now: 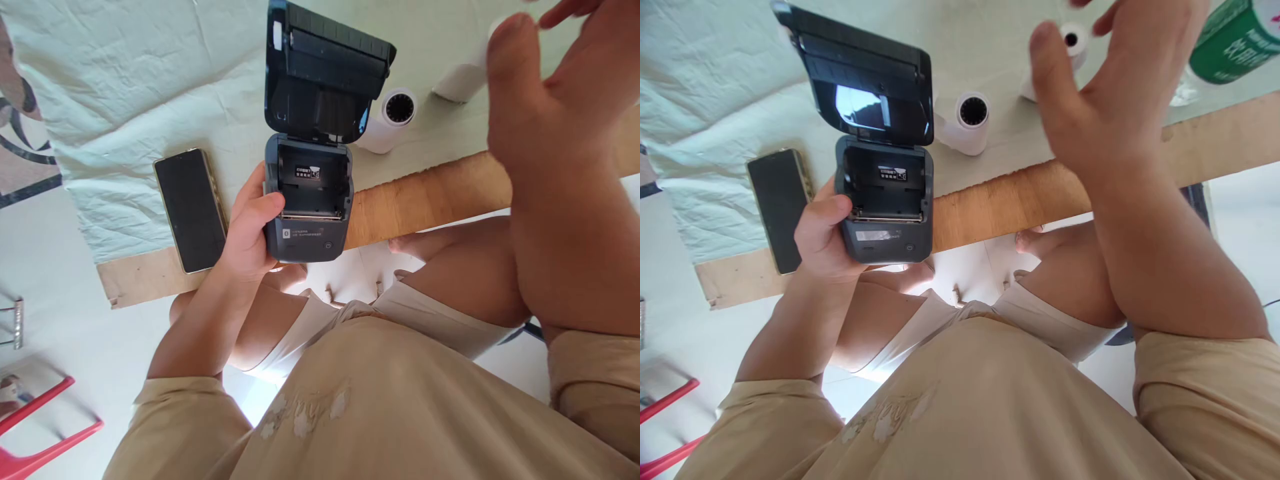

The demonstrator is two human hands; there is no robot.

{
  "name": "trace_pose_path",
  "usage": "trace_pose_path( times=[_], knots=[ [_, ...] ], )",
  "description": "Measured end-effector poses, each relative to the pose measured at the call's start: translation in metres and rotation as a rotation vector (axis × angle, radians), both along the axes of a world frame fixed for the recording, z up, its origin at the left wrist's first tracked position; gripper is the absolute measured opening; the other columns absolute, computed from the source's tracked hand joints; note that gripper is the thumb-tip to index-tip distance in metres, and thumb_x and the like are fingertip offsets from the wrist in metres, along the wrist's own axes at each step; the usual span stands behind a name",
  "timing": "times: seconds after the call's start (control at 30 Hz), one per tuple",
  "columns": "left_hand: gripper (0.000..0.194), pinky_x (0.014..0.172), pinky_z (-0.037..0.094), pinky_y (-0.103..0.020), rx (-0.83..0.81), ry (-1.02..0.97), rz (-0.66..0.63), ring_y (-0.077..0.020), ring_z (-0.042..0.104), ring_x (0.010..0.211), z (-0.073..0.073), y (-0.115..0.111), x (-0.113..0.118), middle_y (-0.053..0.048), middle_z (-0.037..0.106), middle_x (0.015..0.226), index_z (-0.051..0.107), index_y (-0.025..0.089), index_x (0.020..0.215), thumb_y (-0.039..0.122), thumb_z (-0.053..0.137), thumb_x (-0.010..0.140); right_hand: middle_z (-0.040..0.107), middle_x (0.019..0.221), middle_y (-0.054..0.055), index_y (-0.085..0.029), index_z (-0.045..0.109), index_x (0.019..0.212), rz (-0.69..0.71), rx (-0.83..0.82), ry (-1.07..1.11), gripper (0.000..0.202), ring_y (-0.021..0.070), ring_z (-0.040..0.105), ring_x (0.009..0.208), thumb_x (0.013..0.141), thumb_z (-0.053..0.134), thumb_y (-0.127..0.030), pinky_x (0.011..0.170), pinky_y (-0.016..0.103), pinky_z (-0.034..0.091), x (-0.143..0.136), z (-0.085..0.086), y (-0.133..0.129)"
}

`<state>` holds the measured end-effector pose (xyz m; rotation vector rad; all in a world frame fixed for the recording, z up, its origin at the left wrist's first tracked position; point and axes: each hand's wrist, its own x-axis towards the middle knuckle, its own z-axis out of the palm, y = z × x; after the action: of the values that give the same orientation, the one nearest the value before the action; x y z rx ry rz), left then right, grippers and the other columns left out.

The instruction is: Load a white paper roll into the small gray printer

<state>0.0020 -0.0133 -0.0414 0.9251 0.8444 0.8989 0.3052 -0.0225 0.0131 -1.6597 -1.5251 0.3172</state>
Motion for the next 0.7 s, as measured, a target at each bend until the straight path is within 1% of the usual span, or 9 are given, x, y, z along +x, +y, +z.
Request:
trace_pose_path(
  times=[0.07, 0.13, 0.17, 0.3, 0.37, 0.43, 0.53, 0.63, 0.7],
  knots=[
    [0.045, 0.071, 0.058, -0.041, 0.039, -0.05, 0.007, -0.0293, 0.078, 0.085, -0.004, 0.001, 0.0, -0.005, 0.077, 0.089, 0.074, 0.024, 0.113, 0.063, 0.069, 0.09, 0.068, 0.139, 0.004, -0.018, 0.065, 0.141, 0.147, 0.042, -0.2, 0.049, 0.0278, 0.066, 0.129, 0.097, 0.059, -0.039, 0.106, 0.041, 0.052, -0.016, 0.001, -0.003],
    [0.046, 0.072, 0.06, -0.041, 0.066, -0.084, 0.0, -0.0268, 0.077, 0.081, -0.007, 0.002, 0.0, -0.005, 0.077, 0.089, 0.074, 0.023, 0.115, 0.062, 0.068, 0.092, 0.062, 0.148, 0.015, -0.013, 0.059, 0.144, 0.292, -0.039, -0.325, 0.057, 0.0319, 0.063, 0.135, 0.089, 0.063, -0.025, 0.114, 0.048, 0.054, -0.032, -0.006, 0.0],
    [0.045, 0.068, 0.059, -0.039, 0.075, -0.091, -0.005, -0.0247, 0.076, 0.076, -0.008, 0.002, 0.0, -0.004, 0.077, 0.087, 0.074, 0.022, 0.115, 0.06, 0.068, 0.092, 0.055, 0.156, 0.017, -0.015, 0.056, 0.146, 0.318, -0.141, -0.351, 0.057, 0.0324, 0.061, 0.138, 0.09, 0.064, -0.022, 0.118, 0.051, 0.053, -0.038, -0.01, 0.004],
    [0.044, 0.052, 0.053, -0.032, 0.082, -0.088, 0.007, -0.0182, 0.069, 0.061, -0.008, 0.003, 0.0, -0.005, 0.078, 0.087, 0.076, 0.019, 0.115, 0.055, 0.07, 0.089, 0.051, 0.15, 0.018, -0.025, 0.055, 0.139, 0.277, -0.301, -0.346, 0.049, 0.0274, 0.067, 0.111, 0.091, 0.062, -0.015, 0.1, 0.048, 0.06, -0.053, -0.022, 0.016],
    [0.05, 0.052, 0.053, -0.033, 0.09, -0.098, 0.014, -0.019, 0.07, 0.064, -0.009, 0.003, 0.0, -0.006, 0.079, 0.091, 0.076, 0.019, 0.115, 0.06, 0.071, 0.088, 0.051, 0.145, 0.019, -0.026, 0.058, 0.137, 0.251, -0.349, -0.324, 0.05, 0.0278, 0.065, 0.114, 0.089, 0.06, -0.009, 0.098, 0.046, 0.059, -0.055, -0.021, 0.018],
    [0.054, 0.056, 0.055, -0.034, 0.073, -0.09, -0.004, -0.0206, 0.071, 0.067, -0.009, 0.002, -0.001, -0.006, 0.079, 0.093, 0.075, 0.02, 0.116, 0.064, 0.071, 0.087, 0.056, 0.138, 0.017, -0.025, 0.061, 0.139, 0.233, -0.361, -0.24, 0.06, 0.0283, 0.063, 0.114, 0.083, 0.061, -0.003, 0.102, 0.046, 0.057, -0.055, -0.019, 0.018],
    [0.055, 0.063, 0.056, -0.038, 0.024, -0.071, -0.033, -0.0254, 0.075, 0.075, -0.005, 0.001, -0.003, -0.007, 0.078, 0.094, 0.073, 0.023, 0.119, 0.068, 0.07, 0.088, 0.063, 0.126, 0.009, -0.024, 0.054, 0.154, 0.189, -0.338, -0.088, 0.083, 0.0215, 0.061, 0.098, 0.075, 0.066, -0.001, 0.103, 0.047, 0.055, -0.053, -0.017, 0.02],
    [0.052, 0.06, 0.055, -0.036, 0.006, -0.074, -0.052, -0.0246, 0.074, 0.075, 0.0, 0.0, -0.004, -0.006, 0.077, 0.093, 0.073, 0.023, 0.116, 0.065, 0.076, 0.085, 0.062, 0.1, -0.001, -0.019, 0.039, 0.164, 0.146, -0.314, 0.138, 0.097, 0.0127, 0.056, 0.079, 0.074, 0.067, -0.002, 0.086, 0.035, 0.055, -0.05, -0.014, 0.022],
    [0.045, 0.054, 0.052, -0.032, 0.008, -0.089, -0.075, -0.0204, 0.071, 0.069, 0.001, 0.001, -0.004, -0.005, 0.077, 0.092, 0.074, 0.022, 0.113, 0.056, 0.08, 0.084, 0.058, 0.085, -0.006, -0.02, 0.048, 0.152, 0.095, -0.311, 0.486, 0.084, 0.0105, 0.056, 0.074, 0.073, 0.069, -0.001, 0.072, 0.028, 0.051, -0.05, -0.009, 0.023]
  ],
)
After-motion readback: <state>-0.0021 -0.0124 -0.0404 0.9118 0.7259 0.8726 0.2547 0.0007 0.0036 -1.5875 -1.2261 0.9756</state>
